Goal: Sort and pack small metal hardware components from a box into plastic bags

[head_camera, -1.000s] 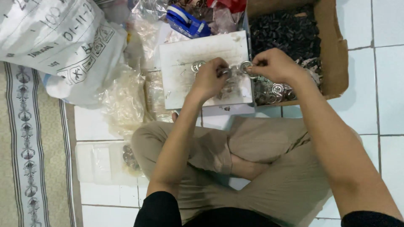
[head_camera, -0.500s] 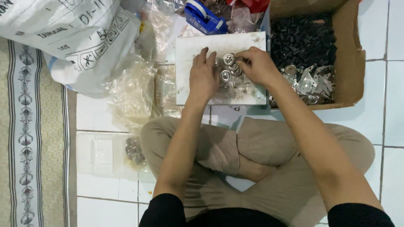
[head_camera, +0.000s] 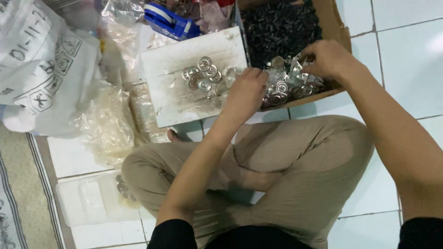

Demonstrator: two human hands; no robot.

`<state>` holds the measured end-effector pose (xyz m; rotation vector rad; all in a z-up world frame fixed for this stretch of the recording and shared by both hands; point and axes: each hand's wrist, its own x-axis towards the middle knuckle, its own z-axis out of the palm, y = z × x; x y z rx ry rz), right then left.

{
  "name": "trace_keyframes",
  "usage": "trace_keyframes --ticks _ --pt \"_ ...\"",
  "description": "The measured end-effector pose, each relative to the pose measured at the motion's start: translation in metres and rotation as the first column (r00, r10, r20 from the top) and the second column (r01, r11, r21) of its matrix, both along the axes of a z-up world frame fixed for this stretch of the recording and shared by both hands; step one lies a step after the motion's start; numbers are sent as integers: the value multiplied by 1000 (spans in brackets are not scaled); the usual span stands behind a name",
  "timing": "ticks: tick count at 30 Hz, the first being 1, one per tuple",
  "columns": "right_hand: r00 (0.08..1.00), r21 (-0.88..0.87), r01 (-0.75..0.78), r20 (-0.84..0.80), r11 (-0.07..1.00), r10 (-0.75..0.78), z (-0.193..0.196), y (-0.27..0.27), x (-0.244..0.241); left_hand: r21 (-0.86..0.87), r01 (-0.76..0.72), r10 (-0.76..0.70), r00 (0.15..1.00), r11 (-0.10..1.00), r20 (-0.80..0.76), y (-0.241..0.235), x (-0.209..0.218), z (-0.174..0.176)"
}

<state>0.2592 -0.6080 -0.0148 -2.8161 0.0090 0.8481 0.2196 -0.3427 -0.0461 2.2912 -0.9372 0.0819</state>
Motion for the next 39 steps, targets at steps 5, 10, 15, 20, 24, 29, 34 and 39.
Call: trace_keyframes --ticks 5,10,15,20,24,29,34,39 --pt "995 -18 -69 66 997 70 -97 -36 -30 210 57 -31 992 976 -125 -80 8 -121" --pt "994 44 -109 -22 993 110 -107 -26 -32 312 163 -92 969 936 -230 -98 22 -146" --pt "981 87 -194 -9 977 196 -113 -26 -29 306 207 -112 947 929 -301 -97 22 -147" --pt "993 262 -94 -43 960 109 -96 -28 -36 246 253 -90 845 936 -527 -85 24 -61" --pt "998 319 18 -64 948 2 -57 -30 -37 177 192 -53 807 965 -589 -79 32 -42" --pt "993 349 122 -48 929 -112 -56 -41 -41 119 113 -12 775 986 -632 -82 35 -66" --pt "986 365 166 -44 916 -162 -66 -43 -40 142 146 -23 773 979 -634 -81 33 -64" --pt "976 408 204 -18 890 -215 -100 -63 -41 152 150 -2 717 977 -697 -80 34 -47"
